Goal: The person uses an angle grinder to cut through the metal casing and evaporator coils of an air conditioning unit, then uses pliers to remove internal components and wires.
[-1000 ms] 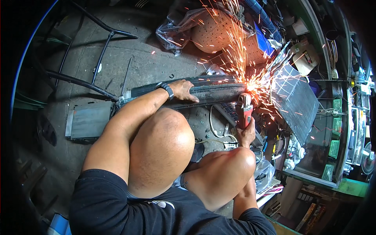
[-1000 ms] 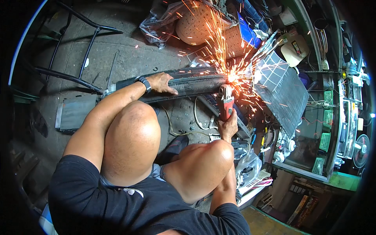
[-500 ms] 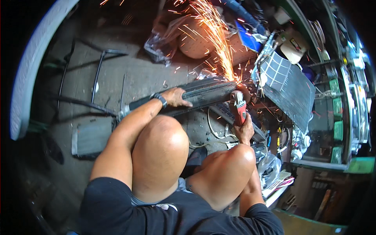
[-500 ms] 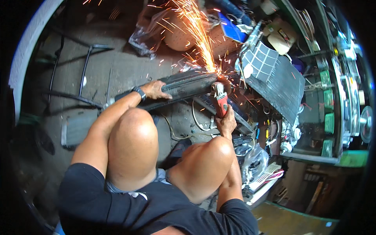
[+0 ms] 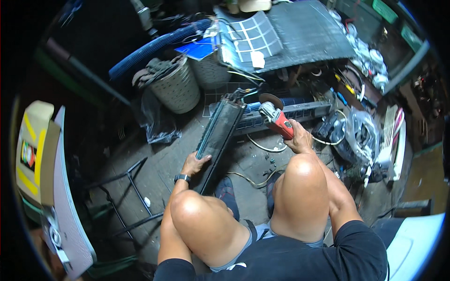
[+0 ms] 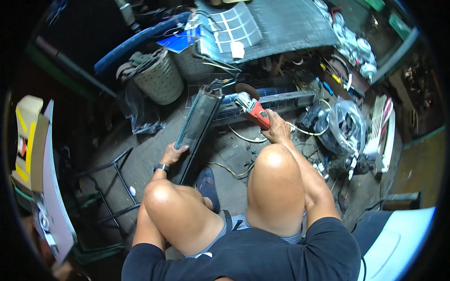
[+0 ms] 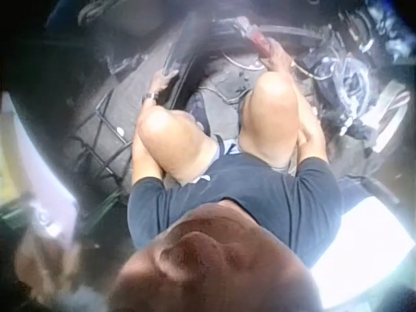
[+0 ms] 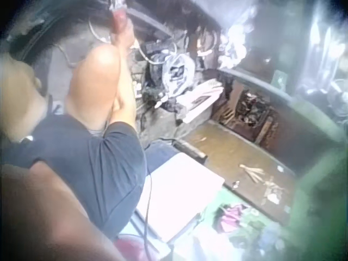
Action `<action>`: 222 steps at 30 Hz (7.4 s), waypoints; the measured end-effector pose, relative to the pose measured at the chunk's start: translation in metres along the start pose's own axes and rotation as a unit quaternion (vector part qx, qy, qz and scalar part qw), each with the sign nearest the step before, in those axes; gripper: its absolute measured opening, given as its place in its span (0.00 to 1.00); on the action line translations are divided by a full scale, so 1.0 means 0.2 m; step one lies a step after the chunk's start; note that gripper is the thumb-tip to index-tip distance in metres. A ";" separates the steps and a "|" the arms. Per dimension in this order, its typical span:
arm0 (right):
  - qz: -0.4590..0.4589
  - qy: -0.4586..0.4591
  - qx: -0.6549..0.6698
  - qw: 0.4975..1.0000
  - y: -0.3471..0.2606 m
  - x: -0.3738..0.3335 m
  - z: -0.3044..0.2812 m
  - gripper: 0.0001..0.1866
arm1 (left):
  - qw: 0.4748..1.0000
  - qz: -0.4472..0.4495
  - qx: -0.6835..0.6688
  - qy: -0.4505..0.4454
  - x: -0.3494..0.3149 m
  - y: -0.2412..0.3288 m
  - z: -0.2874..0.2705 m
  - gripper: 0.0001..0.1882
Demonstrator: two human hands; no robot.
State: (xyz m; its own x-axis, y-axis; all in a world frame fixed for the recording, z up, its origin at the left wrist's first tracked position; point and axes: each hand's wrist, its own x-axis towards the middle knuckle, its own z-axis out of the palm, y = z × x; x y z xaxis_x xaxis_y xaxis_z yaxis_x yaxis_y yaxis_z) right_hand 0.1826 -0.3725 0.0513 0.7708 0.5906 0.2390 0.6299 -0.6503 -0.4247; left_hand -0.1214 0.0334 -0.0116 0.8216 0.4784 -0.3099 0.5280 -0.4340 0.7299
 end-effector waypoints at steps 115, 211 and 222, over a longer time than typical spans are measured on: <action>-0.100 -0.063 -0.210 0.971 -0.55 0.25 0.15 0.50 | 0.983 0.029 0.073 0.168 -0.21 -0.05 0.04 0.42; 0.243 -0.065 0.843 0.475 -0.17 0.31 -0.59 0.22 | 0.941 0.283 0.130 -0.128 -0.31 1.64 -0.09 0.19; 0.204 -0.122 0.804 0.545 -0.51 0.41 -0.80 0.21 | 0.938 0.315 0.051 -0.136 -0.39 1.94 0.02 0.25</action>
State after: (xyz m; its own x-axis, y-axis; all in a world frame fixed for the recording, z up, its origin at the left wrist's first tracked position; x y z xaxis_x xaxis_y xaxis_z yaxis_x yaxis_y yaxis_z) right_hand 0.1958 -0.3345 0.2546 0.6565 0.7270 -0.2010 -0.6382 0.3933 -0.6619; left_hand 0.0209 -0.1755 0.2926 0.9946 -0.1034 0.0100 -0.0745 -0.6425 0.7626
